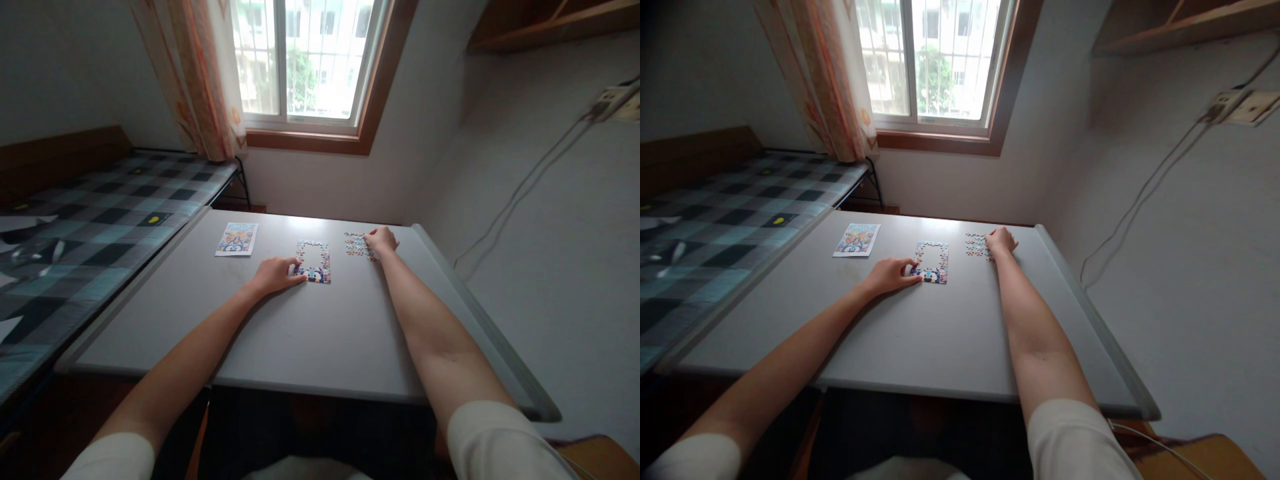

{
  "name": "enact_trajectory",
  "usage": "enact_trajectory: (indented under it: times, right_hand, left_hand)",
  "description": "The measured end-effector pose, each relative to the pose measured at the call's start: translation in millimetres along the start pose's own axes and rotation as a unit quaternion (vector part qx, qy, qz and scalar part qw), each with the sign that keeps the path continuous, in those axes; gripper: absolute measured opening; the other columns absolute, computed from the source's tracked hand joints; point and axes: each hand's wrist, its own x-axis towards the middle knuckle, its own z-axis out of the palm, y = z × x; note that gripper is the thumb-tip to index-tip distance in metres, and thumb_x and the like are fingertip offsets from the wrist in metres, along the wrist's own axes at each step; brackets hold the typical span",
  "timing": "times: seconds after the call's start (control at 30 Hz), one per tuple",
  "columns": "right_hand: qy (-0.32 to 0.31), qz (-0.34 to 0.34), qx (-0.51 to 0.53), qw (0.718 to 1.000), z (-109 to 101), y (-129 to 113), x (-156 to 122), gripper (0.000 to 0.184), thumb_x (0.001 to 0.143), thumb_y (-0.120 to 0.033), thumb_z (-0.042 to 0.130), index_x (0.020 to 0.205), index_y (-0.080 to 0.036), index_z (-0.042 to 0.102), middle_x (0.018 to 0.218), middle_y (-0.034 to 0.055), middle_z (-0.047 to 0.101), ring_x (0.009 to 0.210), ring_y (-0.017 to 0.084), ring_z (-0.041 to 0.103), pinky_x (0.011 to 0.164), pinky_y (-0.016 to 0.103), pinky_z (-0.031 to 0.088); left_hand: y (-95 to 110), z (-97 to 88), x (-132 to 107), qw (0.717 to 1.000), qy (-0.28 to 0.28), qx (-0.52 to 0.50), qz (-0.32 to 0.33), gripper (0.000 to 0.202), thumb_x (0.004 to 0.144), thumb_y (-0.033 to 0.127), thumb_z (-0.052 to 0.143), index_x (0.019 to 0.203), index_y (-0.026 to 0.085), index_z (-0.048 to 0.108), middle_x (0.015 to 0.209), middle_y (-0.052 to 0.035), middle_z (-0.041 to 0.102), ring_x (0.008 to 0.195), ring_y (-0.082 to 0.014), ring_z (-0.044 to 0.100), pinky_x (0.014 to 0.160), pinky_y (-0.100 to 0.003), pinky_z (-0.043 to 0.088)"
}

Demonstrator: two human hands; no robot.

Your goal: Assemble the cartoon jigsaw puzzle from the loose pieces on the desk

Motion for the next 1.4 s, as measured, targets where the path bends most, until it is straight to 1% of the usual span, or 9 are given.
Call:
enact_trajectory:
  times: [0.2, 0.43, 0.57, 0.8, 0.93, 1.07, 1.2, 1.3, 1.4]
  right_hand:
    - [0.000, 0.005, -0.004, 1.000, 5.4, 2.9, 3.4, 0.016, 0.072, -0.033, 0.069, 0.083, -0.022, 0.071, 0.102, 0.0101, 0.069, 0.100, 0.025, 0.061, 0.094, 0.043, 0.039]
    - [-0.002, 0.001, -0.003, 1.000, 3.0, 2.6, 0.7, 0.016, 0.070, -0.033, 0.069, 0.081, -0.022, 0.071, 0.097, 0.0101, 0.070, 0.099, 0.025, 0.061, 0.095, 0.044, 0.038]
    - [-0.005, -0.002, -0.003, 1.000, 3.2, 2.1, 0.6, 0.015, 0.069, -0.031, 0.070, 0.080, -0.021, 0.071, 0.097, 0.0098, 0.070, 0.100, 0.026, 0.061, 0.096, 0.046, 0.037]
    - [-0.020, 0.027, 0.013, 0.999, 7.2, 1.8, 5.4, 0.014, 0.071, -0.029, 0.070, 0.081, -0.021, 0.069, 0.103, 0.0106, 0.068, 0.101, 0.026, 0.060, 0.095, 0.045, 0.039]
    - [-0.023, 0.035, 0.036, 0.998, 9.0, 2.1, 6.5, 0.011, 0.069, -0.022, 0.068, 0.079, -0.022, 0.069, 0.102, 0.0111, 0.068, 0.101, 0.027, 0.059, 0.093, 0.044, 0.041]
    - [-0.010, 0.037, 0.052, 0.998, 7.9, 0.8, 3.8, 0.014, 0.065, -0.017, 0.066, 0.078, -0.022, 0.069, 0.100, 0.0108, 0.069, 0.100, 0.028, 0.059, 0.091, 0.044, 0.043]
    - [-0.012, 0.052, 0.051, 0.997, 4.6, -1.7, 0.2, 0.016, 0.068, -0.021, 0.066, 0.083, -0.023, 0.070, 0.104, 0.0109, 0.068, 0.100, 0.027, 0.060, 0.091, 0.042, 0.044]
    - [-0.010, 0.053, 0.038, 0.998, 3.9, -1.8, -0.8, 0.018, 0.070, -0.024, 0.065, 0.087, -0.022, 0.070, 0.107, 0.0121, 0.068, 0.104, 0.028, 0.060, 0.093, 0.043, 0.043]
    - [-0.003, 0.050, 0.027, 0.998, 5.2, -0.3, -0.3, 0.017, 0.071, -0.023, 0.065, 0.087, -0.020, 0.070, 0.108, 0.0134, 0.067, 0.106, 0.029, 0.059, 0.094, 0.045, 0.042]
  left_hand:
    - [0.9, -1.0, -0.2, 1.000, -0.003, -0.005, -0.003, 0.057, 0.076, 0.067, 0.055, 0.115, 0.027, 0.068, 0.077, -0.0029, 0.069, 0.071, -0.0200, 0.063, 0.061, -0.026, 0.037]
    - [0.5, -1.1, 0.0, 1.000, -0.005, -0.007, 0.002, 0.057, 0.076, 0.067, 0.054, 0.115, 0.028, 0.068, 0.077, -0.0025, 0.069, 0.069, -0.0195, 0.062, 0.059, -0.025, 0.036]
    - [0.6, -1.1, -0.1, 1.000, -0.004, -0.004, -0.001, 0.057, 0.076, 0.067, 0.054, 0.115, 0.027, 0.068, 0.077, -0.0028, 0.069, 0.070, -0.0195, 0.063, 0.059, -0.025, 0.036]
    - [0.5, -1.1, -0.3, 1.000, -0.005, -0.007, 0.001, 0.056, 0.077, 0.066, 0.055, 0.115, 0.027, 0.067, 0.078, -0.0033, 0.069, 0.071, -0.0196, 0.063, 0.061, -0.026, 0.037]
    - [0.4, -1.1, -0.3, 1.000, -0.004, -0.007, 0.003, 0.055, 0.077, 0.065, 0.055, 0.116, 0.028, 0.067, 0.079, -0.0032, 0.069, 0.071, -0.0198, 0.063, 0.061, -0.026, 0.037]
    - [0.1, -0.6, 0.2, 1.000, -0.002, -0.007, 0.004, 0.056, 0.077, 0.067, 0.054, 0.115, 0.028, 0.067, 0.078, -0.0032, 0.069, 0.072, -0.0201, 0.063, 0.061, -0.026, 0.037]
    - [-0.5, 0.2, 0.6, 1.000, -0.003, -0.005, 0.002, 0.056, 0.076, 0.067, 0.055, 0.115, 0.029, 0.067, 0.079, -0.0030, 0.069, 0.072, -0.0203, 0.064, 0.061, -0.026, 0.037]
    - [-0.5, 0.1, 0.6, 1.000, -0.001, -0.004, 0.003, 0.055, 0.077, 0.066, 0.054, 0.115, 0.028, 0.068, 0.080, -0.0033, 0.070, 0.072, -0.0202, 0.063, 0.061, -0.026, 0.037]
    - [0.4, -0.9, 0.4, 1.000, -0.003, -0.002, 0.000, 0.055, 0.077, 0.066, 0.055, 0.115, 0.028, 0.068, 0.079, -0.0035, 0.070, 0.072, -0.0204, 0.063, 0.061, -0.026, 0.037]
